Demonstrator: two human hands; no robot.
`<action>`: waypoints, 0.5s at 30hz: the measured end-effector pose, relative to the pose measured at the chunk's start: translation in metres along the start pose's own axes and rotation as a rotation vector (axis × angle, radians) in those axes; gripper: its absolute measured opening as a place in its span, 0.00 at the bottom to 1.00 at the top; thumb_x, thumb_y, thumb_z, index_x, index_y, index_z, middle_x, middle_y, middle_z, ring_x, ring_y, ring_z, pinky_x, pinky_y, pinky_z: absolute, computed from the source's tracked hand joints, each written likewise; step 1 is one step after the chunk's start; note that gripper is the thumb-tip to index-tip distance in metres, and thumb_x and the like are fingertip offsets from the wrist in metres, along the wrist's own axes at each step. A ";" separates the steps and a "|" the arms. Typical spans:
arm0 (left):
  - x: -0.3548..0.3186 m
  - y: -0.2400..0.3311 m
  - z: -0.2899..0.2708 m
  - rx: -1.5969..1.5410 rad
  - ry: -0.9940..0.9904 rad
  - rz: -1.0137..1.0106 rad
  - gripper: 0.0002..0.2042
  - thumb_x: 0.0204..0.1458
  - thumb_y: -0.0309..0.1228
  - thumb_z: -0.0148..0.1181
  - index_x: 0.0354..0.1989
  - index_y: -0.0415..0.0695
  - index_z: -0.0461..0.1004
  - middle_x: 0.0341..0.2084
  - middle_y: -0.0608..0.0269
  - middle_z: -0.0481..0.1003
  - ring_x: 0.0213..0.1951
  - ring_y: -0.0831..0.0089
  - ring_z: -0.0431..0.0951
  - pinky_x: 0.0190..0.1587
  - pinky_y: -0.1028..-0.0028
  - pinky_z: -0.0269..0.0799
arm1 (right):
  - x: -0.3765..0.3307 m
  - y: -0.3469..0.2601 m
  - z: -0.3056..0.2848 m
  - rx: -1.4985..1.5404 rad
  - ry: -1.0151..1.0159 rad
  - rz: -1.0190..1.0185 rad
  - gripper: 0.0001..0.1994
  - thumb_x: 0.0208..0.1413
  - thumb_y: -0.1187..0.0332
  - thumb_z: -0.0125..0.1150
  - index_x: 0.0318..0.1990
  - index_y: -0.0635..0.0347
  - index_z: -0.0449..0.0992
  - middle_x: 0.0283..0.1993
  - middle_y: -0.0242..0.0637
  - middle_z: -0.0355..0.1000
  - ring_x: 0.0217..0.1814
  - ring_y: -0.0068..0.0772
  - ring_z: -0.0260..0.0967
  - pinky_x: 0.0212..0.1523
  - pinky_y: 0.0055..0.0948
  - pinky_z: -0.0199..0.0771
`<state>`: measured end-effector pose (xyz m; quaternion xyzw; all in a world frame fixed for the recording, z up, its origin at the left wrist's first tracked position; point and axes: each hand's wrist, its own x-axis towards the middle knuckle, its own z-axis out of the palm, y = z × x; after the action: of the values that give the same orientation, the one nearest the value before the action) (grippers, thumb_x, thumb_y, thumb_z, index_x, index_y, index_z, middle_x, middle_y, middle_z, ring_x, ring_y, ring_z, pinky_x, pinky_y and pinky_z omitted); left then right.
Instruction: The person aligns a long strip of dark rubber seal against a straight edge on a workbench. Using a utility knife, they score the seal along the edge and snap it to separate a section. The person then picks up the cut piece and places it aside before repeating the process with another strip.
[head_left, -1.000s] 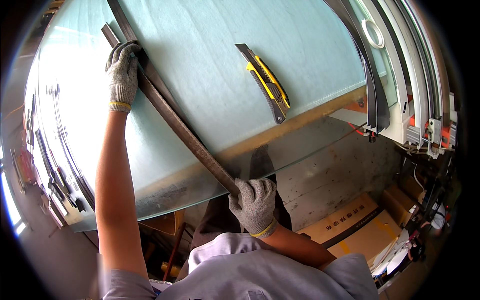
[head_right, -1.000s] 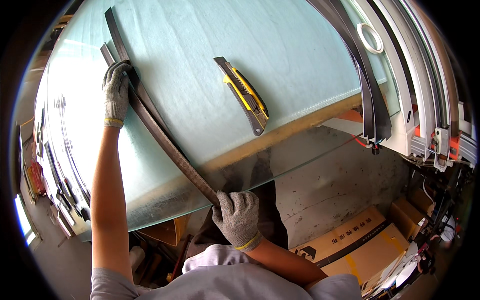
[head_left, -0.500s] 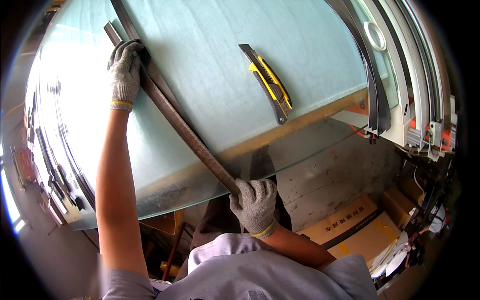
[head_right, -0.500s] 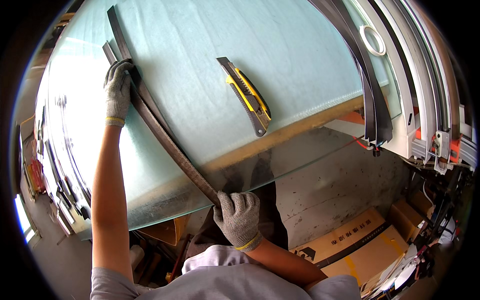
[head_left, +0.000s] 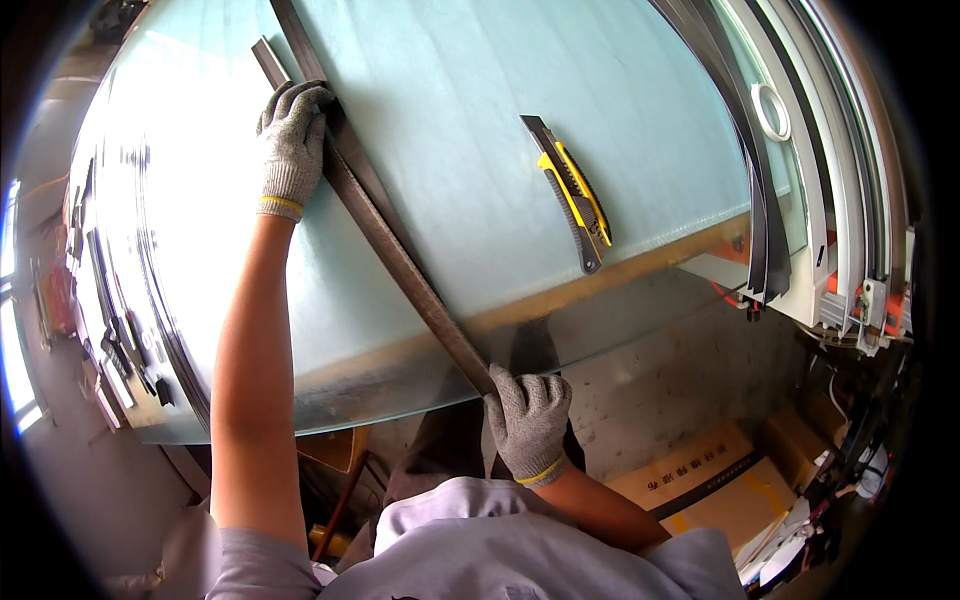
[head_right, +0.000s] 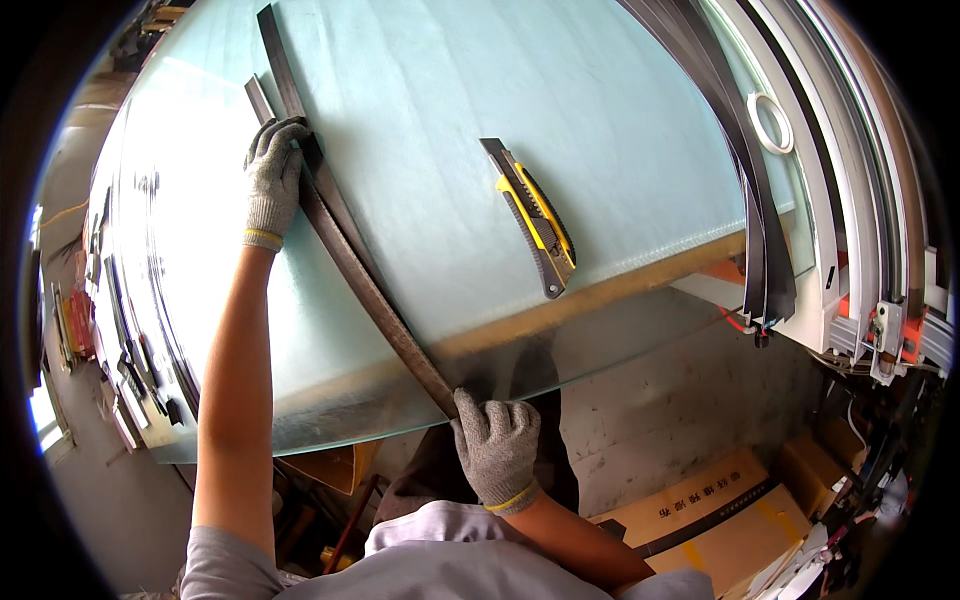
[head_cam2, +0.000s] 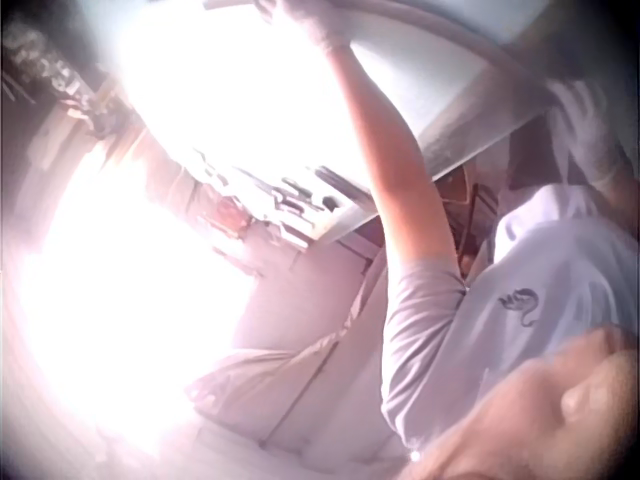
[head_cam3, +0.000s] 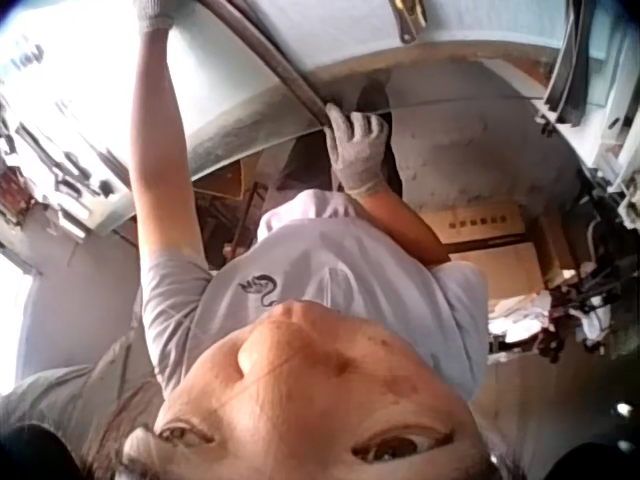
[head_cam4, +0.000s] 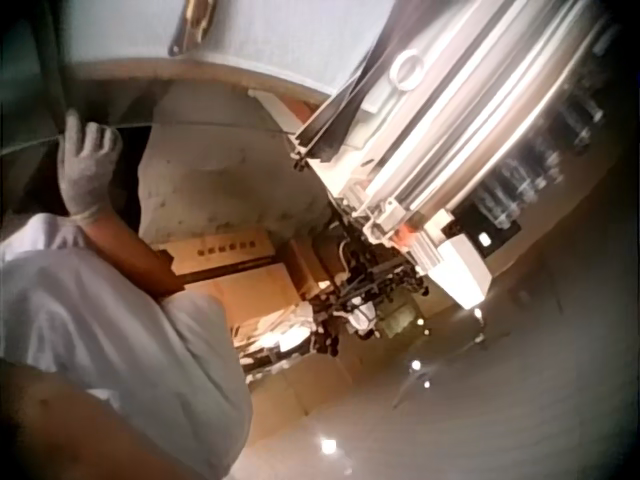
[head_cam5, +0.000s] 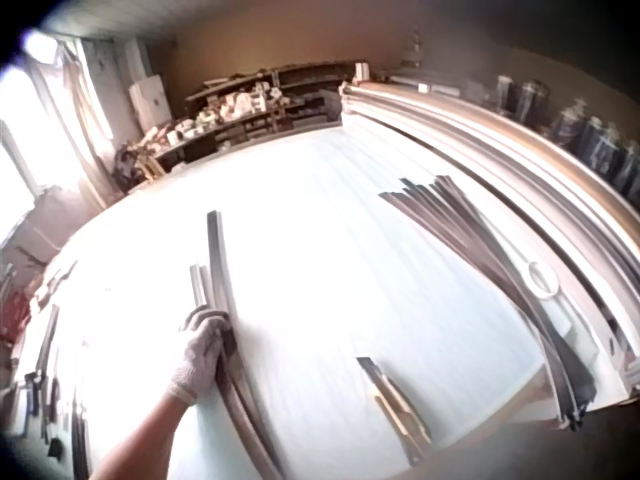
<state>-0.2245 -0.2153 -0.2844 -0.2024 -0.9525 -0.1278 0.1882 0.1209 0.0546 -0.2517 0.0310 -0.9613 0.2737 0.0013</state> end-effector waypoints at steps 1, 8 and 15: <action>0.000 0.000 0.000 0.003 -0.008 -0.004 0.13 0.59 0.26 0.56 0.52 0.49 0.78 0.57 0.60 0.76 0.65 0.52 0.68 0.69 0.53 0.59 | -0.001 0.002 0.002 -0.033 -0.001 -0.013 0.23 0.51 0.67 0.65 0.57 0.51 0.77 0.38 0.35 0.66 0.41 0.43 0.65 0.47 0.47 0.67; 0.000 0.001 -0.001 0.010 -0.017 -0.003 0.13 0.60 0.25 0.54 0.52 0.46 0.77 0.58 0.58 0.75 0.66 0.51 0.67 0.70 0.53 0.58 | 0.000 0.005 0.000 -0.050 -0.009 -0.058 0.26 0.51 0.69 0.61 0.61 0.45 0.78 0.36 0.32 0.64 0.39 0.42 0.64 0.45 0.46 0.66; 0.000 0.003 -0.002 0.035 -0.019 -0.020 0.13 0.61 0.25 0.54 0.52 0.46 0.77 0.57 0.58 0.76 0.66 0.51 0.67 0.70 0.54 0.58 | -0.002 0.009 0.004 -0.048 0.004 -0.081 0.27 0.48 0.70 0.59 0.61 0.44 0.79 0.37 0.32 0.64 0.39 0.41 0.63 0.44 0.46 0.64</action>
<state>-0.2228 -0.2134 -0.2823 -0.1905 -0.9584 -0.1109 0.1813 0.1226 0.0599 -0.2597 0.0695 -0.9656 0.2501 0.0150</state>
